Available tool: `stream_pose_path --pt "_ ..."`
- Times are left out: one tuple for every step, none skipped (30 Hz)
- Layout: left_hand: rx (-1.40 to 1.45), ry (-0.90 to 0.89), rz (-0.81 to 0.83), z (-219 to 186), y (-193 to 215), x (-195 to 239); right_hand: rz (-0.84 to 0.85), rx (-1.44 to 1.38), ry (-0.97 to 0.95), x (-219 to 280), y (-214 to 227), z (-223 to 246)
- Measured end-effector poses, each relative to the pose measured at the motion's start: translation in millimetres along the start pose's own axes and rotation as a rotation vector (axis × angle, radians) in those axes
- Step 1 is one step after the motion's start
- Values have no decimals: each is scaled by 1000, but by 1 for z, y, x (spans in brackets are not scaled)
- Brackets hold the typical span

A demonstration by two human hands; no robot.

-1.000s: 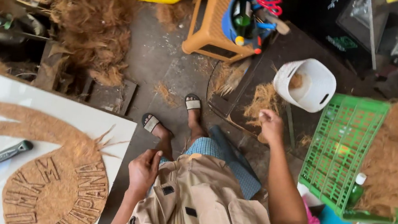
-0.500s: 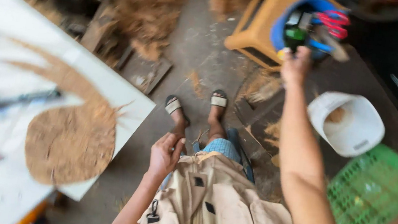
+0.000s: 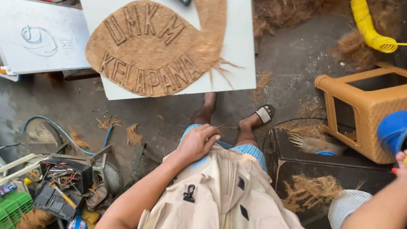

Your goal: The person uses a green spray bottle to wet a circular coir mat with engraved text, then uses a black air blower to dry it. They then use red-handled scissors to trim loose fibers along the mat's edge.

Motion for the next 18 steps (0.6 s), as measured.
stream_pose_path --pt "32 -7 9 3 10 -5 73 51 -26 4 7 -7" --pt "64 -13 19 7 20 -10 147 102 -51 8 14 -14" --pt "74 -24 25 14 30 -15 132 102 -46 53 21 -2" --pt "70 -75 12 19 42 -19 75 147 79 98 30 19" --pt "67 -125 -2 24 54 -25 18 192 204 143 35 41" --pt "77 -135 1 35 69 -39 4 193 210 189 21 50" --pt "63 -147 -1 45 81 -46 28 224 310 237 6 64" --pt "49 -159 -4 55 93 -52 52 255 409 285 -10 78" --pt "58 -147 2 65 104 -57 55 270 405 312 -32 71" --pt "64 -200 -75 69 121 -59 106 291 435 339 -58 66" --pt "64 -275 -155 73 139 -72 144 292 470 364 -88 61" --pt "65 -284 -151 79 148 -82 134 288 470 380 -121 59" --pt "53 -314 -193 83 159 -88 182 311 532 400 -156 61" --pt "42 -345 -236 86 169 -95 230 334 593 418 -190 61" --pt "51 -346 -212 92 170 -105 215 346 576 440 -217 67" --pt "44 -353 -264 98 175 -114 294 374 676 465 -252 79" --pt "36 -363 -331 102 181 -128 381 394 785 486 -293 96" --pt "44 -367 -322 93 184 -141 370 401 781 496 -307 107"
Point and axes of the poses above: each hand's wrist, its own x-axis away from the middle knuckle, its own y-axis out of the back of the hand, z = x × y, the point moved 8 cm from there along -x, towards the middle knuckle, and after that the axes turned 5 degrees about y, right-handed, at the moved point
